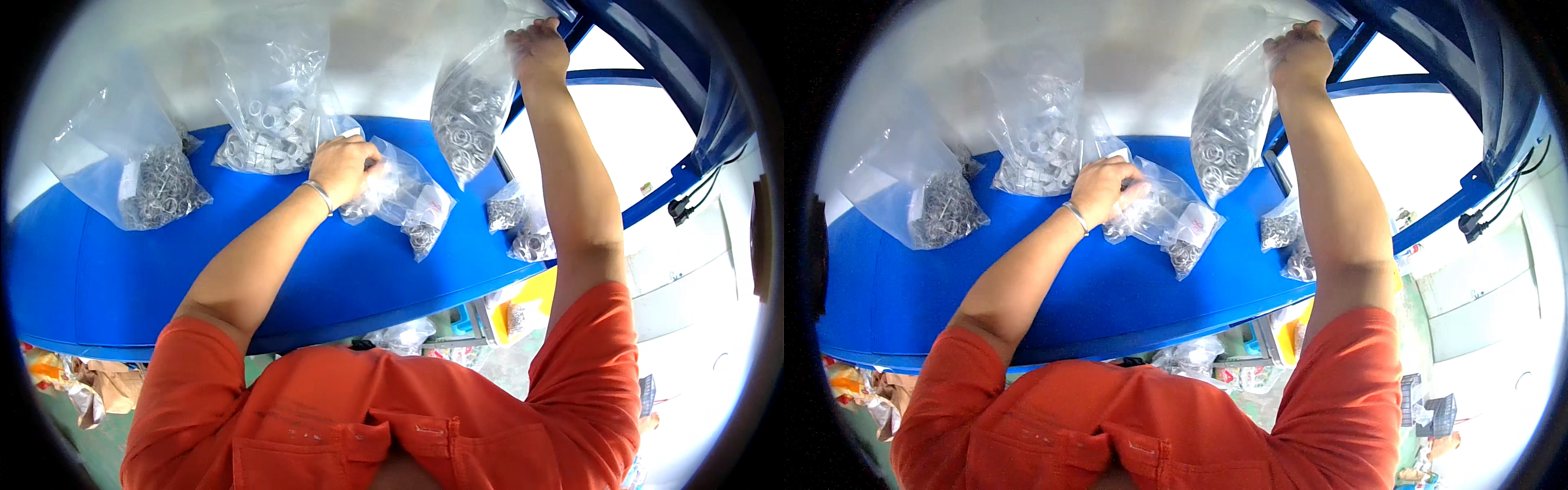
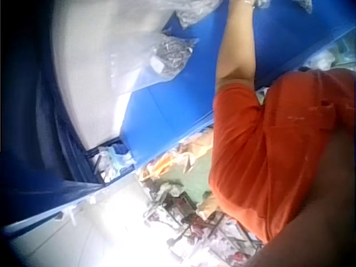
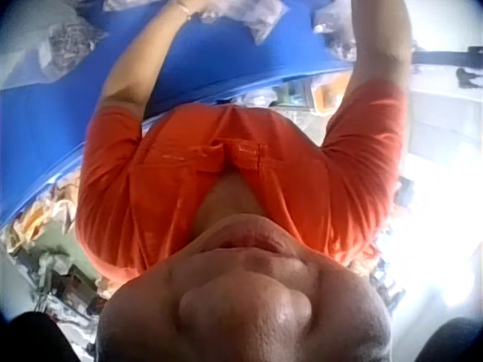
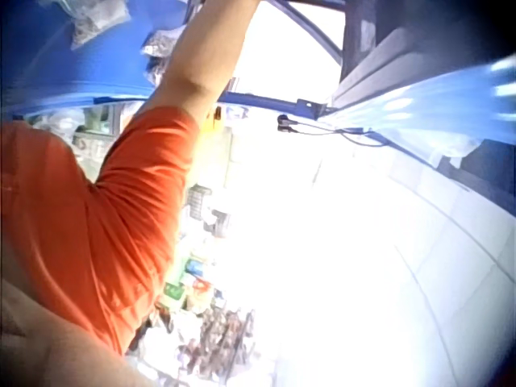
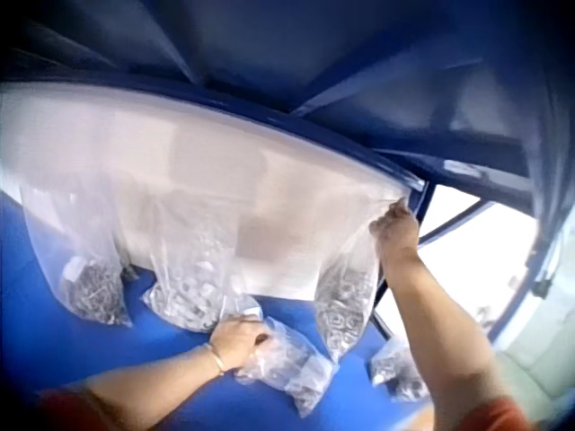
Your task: The person sorts small metal rings on a green table by hand, then walks to a blue shelf to retrieve a plastic bag of components while checking a label, and returns to the workstation to continue sorting.
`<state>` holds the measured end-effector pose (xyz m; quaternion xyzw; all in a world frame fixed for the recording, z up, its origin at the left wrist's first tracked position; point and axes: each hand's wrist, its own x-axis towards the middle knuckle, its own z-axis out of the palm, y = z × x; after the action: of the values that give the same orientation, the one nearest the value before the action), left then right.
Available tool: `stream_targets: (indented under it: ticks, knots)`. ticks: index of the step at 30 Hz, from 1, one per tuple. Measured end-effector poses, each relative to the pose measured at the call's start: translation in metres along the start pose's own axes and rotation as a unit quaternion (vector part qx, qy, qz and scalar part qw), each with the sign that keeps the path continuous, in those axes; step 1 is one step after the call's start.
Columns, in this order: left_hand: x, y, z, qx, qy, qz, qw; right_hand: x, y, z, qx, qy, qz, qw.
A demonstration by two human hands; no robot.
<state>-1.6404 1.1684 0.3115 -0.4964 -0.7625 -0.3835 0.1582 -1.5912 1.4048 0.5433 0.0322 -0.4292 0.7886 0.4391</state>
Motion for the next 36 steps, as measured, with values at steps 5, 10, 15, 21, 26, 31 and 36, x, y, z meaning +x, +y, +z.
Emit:
stream_targets:
  ticks: [5,10,15,21,26,31,36]
  knots:
    - [0.000,0.000,0.000,0.009,0.003,-0.005,1.000,-0.020,-0.023,0.005,0.063,0.001,0.014,0.998]
    - [0.000,0.001,0.001,0.041,-0.003,0.000,0.999,-0.045,-0.030,0.007,0.041,-0.076,0.023,0.996]
    - [0.009,0.021,0.007,-0.148,0.081,0.006,0.986,-0.058,-0.037,0.014,0.127,-0.107,0.089,0.982]
    - [0.013,0.055,-0.009,-0.516,0.021,-0.243,0.821,-0.071,-0.048,0.015,0.131,-0.162,0.070,0.976]
    - [0.009,0.088,-0.031,-0.450,0.092,-0.219,0.861,-0.075,-0.041,0.019,0.144,-0.032,-0.007,0.989]
    - [-0.001,0.093,-0.021,-0.721,-0.237,-0.383,0.526,-0.066,-0.041,0.010,0.163,-0.088,0.026,0.982]
    - [-0.004,0.091,-0.007,-0.859,-0.166,-0.243,0.418,-0.067,-0.040,0.017,0.171,-0.009,0.012,0.985]
